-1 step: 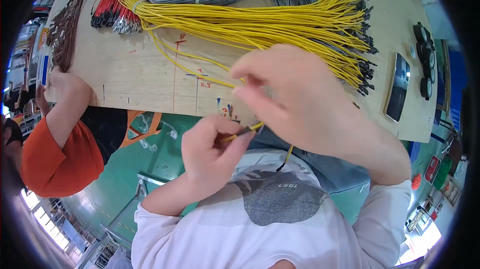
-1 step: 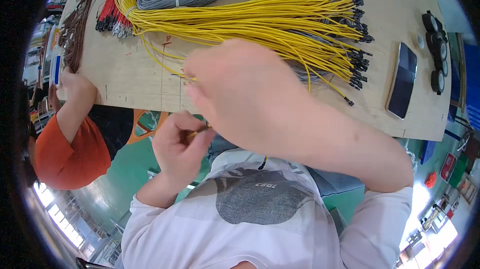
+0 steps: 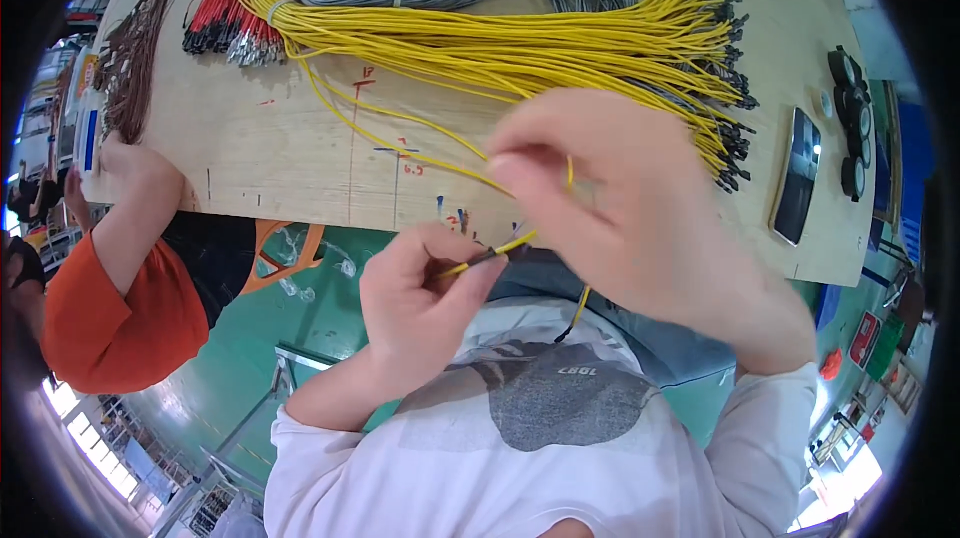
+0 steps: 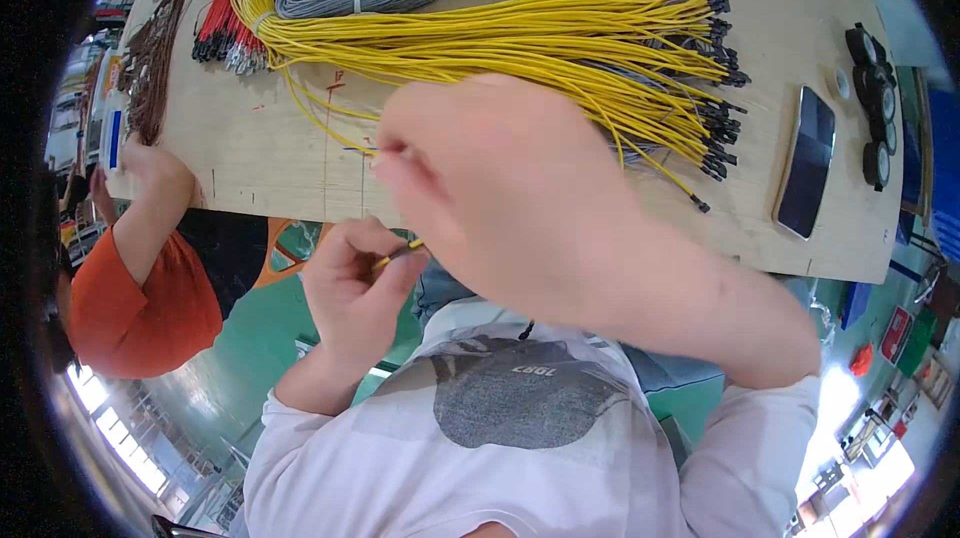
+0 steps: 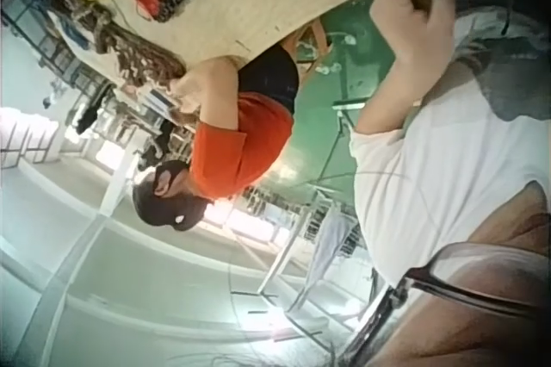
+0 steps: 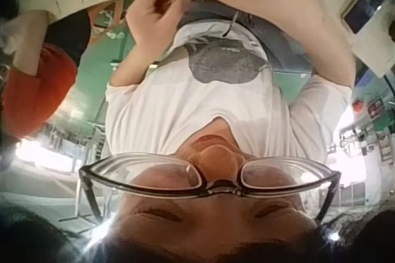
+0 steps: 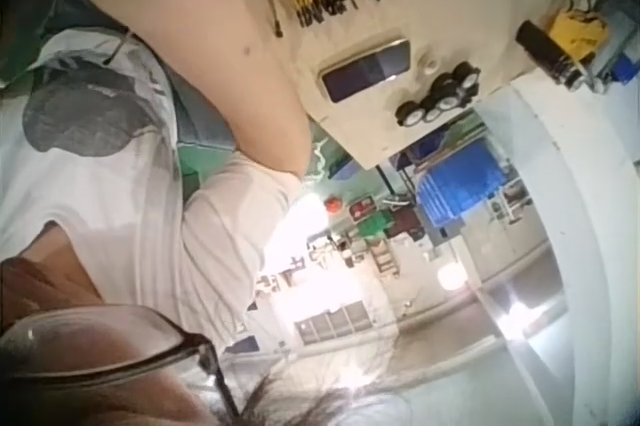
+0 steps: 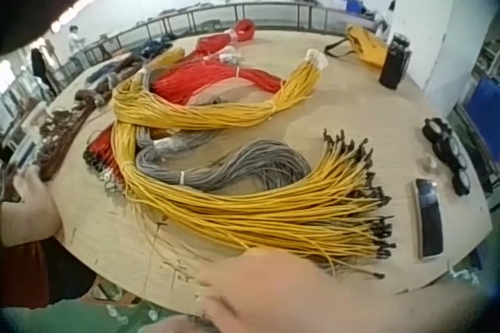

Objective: The recorder uses black electrical tape to bundle several yellow wires together on a factory workbench.

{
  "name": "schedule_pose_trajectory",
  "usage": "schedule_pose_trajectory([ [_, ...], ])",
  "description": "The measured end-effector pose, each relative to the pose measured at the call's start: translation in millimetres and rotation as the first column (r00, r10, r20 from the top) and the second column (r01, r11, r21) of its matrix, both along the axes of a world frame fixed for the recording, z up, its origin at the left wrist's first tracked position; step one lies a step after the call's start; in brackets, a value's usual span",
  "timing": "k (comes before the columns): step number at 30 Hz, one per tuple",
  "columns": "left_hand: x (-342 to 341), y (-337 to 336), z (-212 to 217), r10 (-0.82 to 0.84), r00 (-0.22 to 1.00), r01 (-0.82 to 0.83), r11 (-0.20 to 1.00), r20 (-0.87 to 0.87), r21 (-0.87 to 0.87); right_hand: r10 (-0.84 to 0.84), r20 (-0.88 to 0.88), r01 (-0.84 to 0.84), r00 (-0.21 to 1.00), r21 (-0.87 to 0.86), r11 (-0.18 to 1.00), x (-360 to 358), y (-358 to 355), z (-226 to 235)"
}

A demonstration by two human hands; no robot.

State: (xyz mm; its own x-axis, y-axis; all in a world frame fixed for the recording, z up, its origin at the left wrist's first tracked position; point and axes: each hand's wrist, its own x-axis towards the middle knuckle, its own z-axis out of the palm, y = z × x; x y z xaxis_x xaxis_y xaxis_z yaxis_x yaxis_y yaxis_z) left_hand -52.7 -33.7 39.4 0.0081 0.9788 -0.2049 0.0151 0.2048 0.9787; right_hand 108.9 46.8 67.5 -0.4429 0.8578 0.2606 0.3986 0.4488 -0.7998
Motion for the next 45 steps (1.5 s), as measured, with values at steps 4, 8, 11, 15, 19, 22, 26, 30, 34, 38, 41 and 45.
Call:
schedule_pose_trajectory([
  [4,-4,4,-6,0.057,0.980,-0.040,0.995,0.192,-0.091,-0.001,0.046,0.013,0.999,-0.257,0.966,18,-38,2],
  [8,-2,6,-1,0.119,0.892,0.015,0.957,0.437,-0.291,-0.117,0.032,0.121,0.993,-0.207,0.971,1,-57,-30],
  [11,-5,6,2,0.142,0.868,0.054,0.926,0.476,-0.375,-0.067,-0.091,0.046,0.994,-0.222,0.974,0,-54,-39],
  [15,-7,4,5,0.065,0.906,0.131,0.896,0.418,-0.425,-0.052,-0.252,-0.064,0.966,-0.433,0.899,8,-59,-42],
  [19,-12,6,5,0.101,0.826,0.317,0.732,0.555,-0.604,-0.107,-0.237,-0.065,0.966,-0.619,0.783,15,-70,-32],
  [22,-7,3,2,0.182,0.756,0.350,0.700,0.629,-0.622,-0.115,-0.245,-0.045,0.963,-0.565,0.824,19,-78,-31],
  [26,-2,2,-4,0.194,0.695,0.412,0.682,0.692,-0.605,-0.287,-0.282,-0.036,0.915,-0.767,0.640,21,-89,-27],
  [30,9,2,-3,0.098,0.741,0.405,0.723,0.664,-0.559,-0.299,-0.231,-0.033,0.926,-0.838,0.545,25,-87,-22],
  [34,13,5,-5,-0.025,0.771,0.437,0.748,0.636,-0.500,-0.230,-0.252,-0.024,0.940,-0.722,0.692,25,-87,-27],
  [38,17,7,-6,0.067,0.665,0.546,0.636,0.744,-0.545,-0.158,-0.199,-0.016,0.967,-0.669,0.743,35,-83,-20],
  [41,21,9,-10,0.009,0.670,0.595,0.592,0.743,-0.544,-0.123,-0.135,-0.008,0.983,-0.707,0.707,41,-81,-19],
  [45,25,14,-9,0.039,0.595,0.665,0.537,0.802,-0.519,-0.142,-0.193,-0.069,0.971,-0.793,0.606,46,-81,-20],
])
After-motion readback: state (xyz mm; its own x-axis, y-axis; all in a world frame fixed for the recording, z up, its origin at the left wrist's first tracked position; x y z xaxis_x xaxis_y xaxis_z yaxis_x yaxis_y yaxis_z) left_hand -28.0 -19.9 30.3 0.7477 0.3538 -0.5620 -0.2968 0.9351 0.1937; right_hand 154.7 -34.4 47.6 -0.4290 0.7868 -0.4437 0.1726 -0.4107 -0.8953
